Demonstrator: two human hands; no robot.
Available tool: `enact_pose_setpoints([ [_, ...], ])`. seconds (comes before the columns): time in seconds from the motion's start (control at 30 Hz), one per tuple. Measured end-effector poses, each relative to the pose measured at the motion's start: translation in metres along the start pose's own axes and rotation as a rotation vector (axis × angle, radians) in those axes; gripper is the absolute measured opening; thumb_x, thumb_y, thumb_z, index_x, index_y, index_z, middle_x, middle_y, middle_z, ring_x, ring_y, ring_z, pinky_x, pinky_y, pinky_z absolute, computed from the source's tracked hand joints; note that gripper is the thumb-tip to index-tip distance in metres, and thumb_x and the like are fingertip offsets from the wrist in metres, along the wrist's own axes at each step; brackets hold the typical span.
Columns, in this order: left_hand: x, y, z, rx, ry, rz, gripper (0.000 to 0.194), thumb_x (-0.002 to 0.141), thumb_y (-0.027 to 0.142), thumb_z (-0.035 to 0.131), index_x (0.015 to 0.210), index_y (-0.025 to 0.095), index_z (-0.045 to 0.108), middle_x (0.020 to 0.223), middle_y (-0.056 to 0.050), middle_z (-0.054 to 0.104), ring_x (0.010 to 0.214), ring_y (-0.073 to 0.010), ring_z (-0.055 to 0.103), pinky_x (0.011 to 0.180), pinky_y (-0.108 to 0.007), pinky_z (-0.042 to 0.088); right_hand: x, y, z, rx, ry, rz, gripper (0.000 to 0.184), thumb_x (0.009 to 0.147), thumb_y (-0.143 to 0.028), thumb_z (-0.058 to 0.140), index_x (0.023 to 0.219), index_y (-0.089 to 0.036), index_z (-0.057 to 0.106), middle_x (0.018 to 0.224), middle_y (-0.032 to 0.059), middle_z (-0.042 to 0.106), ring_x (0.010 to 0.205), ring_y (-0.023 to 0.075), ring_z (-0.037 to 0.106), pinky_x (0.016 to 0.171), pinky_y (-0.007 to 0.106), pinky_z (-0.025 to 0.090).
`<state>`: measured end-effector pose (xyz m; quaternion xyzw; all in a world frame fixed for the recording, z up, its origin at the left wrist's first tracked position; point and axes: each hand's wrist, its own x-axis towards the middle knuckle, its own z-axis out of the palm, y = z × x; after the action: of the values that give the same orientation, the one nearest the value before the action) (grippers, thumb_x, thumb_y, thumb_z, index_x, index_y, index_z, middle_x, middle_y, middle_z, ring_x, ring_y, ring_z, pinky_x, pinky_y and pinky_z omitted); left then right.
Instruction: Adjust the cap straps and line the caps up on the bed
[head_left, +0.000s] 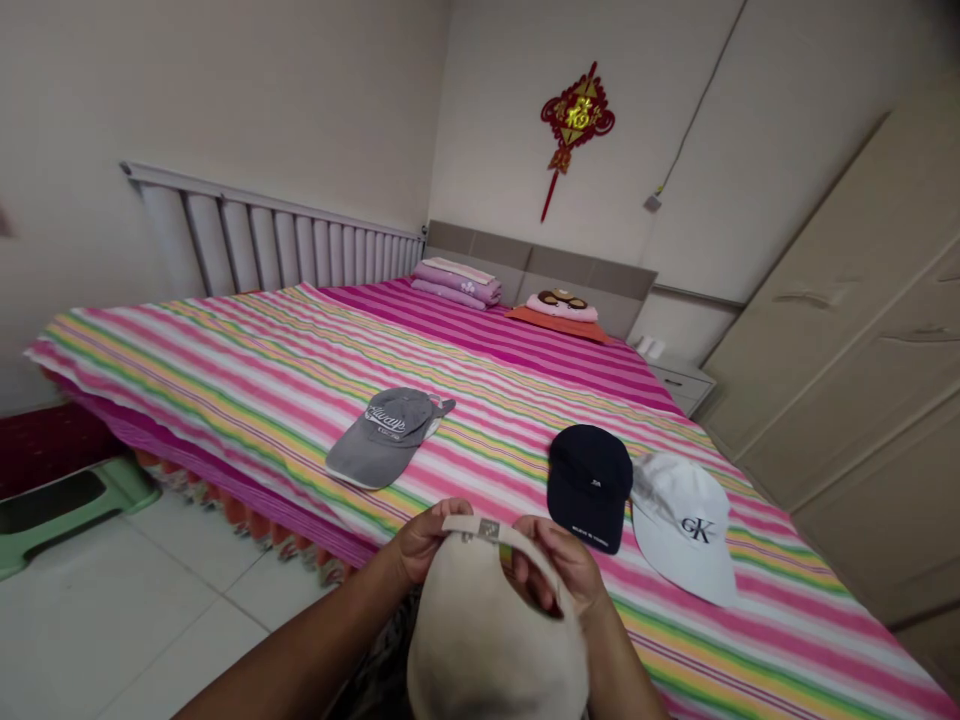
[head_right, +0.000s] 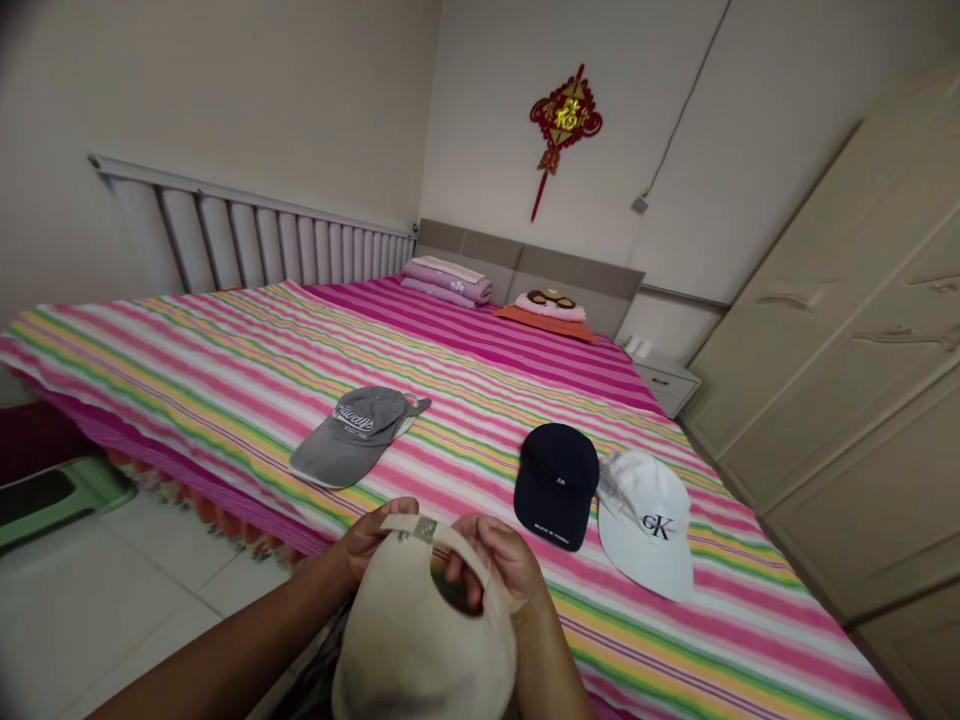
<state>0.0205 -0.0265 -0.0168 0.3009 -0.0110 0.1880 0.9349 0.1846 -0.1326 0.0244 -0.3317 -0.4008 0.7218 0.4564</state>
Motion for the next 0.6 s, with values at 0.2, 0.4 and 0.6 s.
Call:
enact_pose_setpoints([
  [0.2,-0.004,0.004,0.009,0.014,0.065,0.034,0.017,0.052,0.016,0.075,0.063,0.012,0.063,0.051,-0.002,0.062,0.043,-0.0113,0.055,0.046,-0.02,0.043,0.008,0.003,0.009,0.061,0.006,-0.029,0.056,0.062,-0.06,0.063,0.081,-0.008,0.061,0.05,0.0032,0.063,0.025,0.006,0.044,0.024,0.014,0.028],
  [0.4,-0.005,0.017,0.021,0.095,0.121,-0.02,0.023,0.05,0.016,0.076,0.07,0.011,0.065,0.058,-0.004,0.064,0.049,-0.0121,0.057,0.053,-0.022,0.043,0.014,-0.01,0.02,0.03,0.051,-0.025,0.029,0.068,-0.035,0.069,0.064,-0.011,0.054,0.037,-0.0039,0.053,0.022,0.0012,0.031,0.026,0.012,0.021],
  [0.6,-0.002,0.031,0.022,0.103,0.073,-0.184,0.044,0.067,0.052,0.061,0.067,0.008,0.065,0.058,-0.008,0.064,0.054,-0.0161,0.058,0.056,-0.026,0.041,0.014,-0.02,0.024,0.004,0.077,-0.038,0.03,0.067,-0.034,0.07,0.061,-0.014,0.049,0.034,-0.007,0.048,0.022,0.0011,0.027,0.026,0.012,0.02],
])
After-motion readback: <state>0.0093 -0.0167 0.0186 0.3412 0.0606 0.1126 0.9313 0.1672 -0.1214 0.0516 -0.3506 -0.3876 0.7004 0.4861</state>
